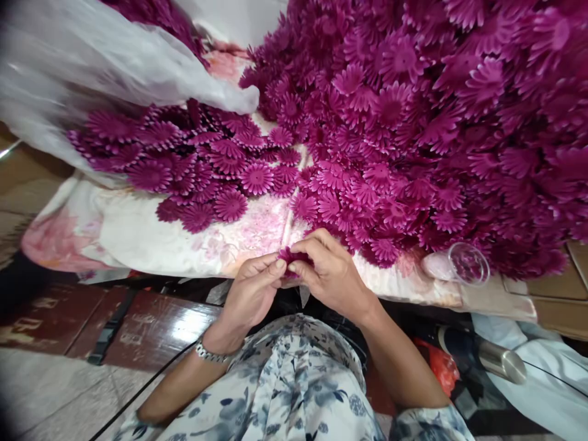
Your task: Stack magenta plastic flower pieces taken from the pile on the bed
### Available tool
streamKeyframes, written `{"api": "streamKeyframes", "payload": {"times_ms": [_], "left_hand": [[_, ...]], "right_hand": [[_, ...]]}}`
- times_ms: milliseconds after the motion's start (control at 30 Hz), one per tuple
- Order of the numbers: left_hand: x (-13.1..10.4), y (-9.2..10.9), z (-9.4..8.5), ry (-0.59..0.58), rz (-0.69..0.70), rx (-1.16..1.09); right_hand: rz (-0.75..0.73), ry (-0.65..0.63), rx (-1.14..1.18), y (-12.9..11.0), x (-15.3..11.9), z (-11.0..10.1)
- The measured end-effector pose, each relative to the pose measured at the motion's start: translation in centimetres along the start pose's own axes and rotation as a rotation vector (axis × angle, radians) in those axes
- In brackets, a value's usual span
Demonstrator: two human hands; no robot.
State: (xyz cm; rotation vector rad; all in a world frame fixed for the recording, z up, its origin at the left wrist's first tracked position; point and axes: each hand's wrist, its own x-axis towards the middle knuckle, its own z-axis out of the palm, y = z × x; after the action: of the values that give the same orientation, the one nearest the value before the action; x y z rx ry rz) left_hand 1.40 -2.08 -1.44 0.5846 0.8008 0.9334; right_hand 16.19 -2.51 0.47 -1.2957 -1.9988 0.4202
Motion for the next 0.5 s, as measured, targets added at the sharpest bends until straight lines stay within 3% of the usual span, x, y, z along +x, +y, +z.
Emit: {"api": "streamKeyframes", "payload": {"times_ms": [133, 267, 500], "left_hand": [[-0.1, -0.2, -0.4, -0.062, 0.009, 0.011], [-0.1, -0.7, -0.6, -0.038, 0.037, 0.008], [0.1, -0.6, -0.4, 0.021, -0.002, -0.039]], "right_hand": [[-0.059, 0.008, -0.102, 0.0, -0.2, 0.4], [-0.109, 0.062, -0.184, 0.1, -0.5, 1.1], [-0.057, 0.113, -0.071, -0.1, -0.5, 1.3]]}}
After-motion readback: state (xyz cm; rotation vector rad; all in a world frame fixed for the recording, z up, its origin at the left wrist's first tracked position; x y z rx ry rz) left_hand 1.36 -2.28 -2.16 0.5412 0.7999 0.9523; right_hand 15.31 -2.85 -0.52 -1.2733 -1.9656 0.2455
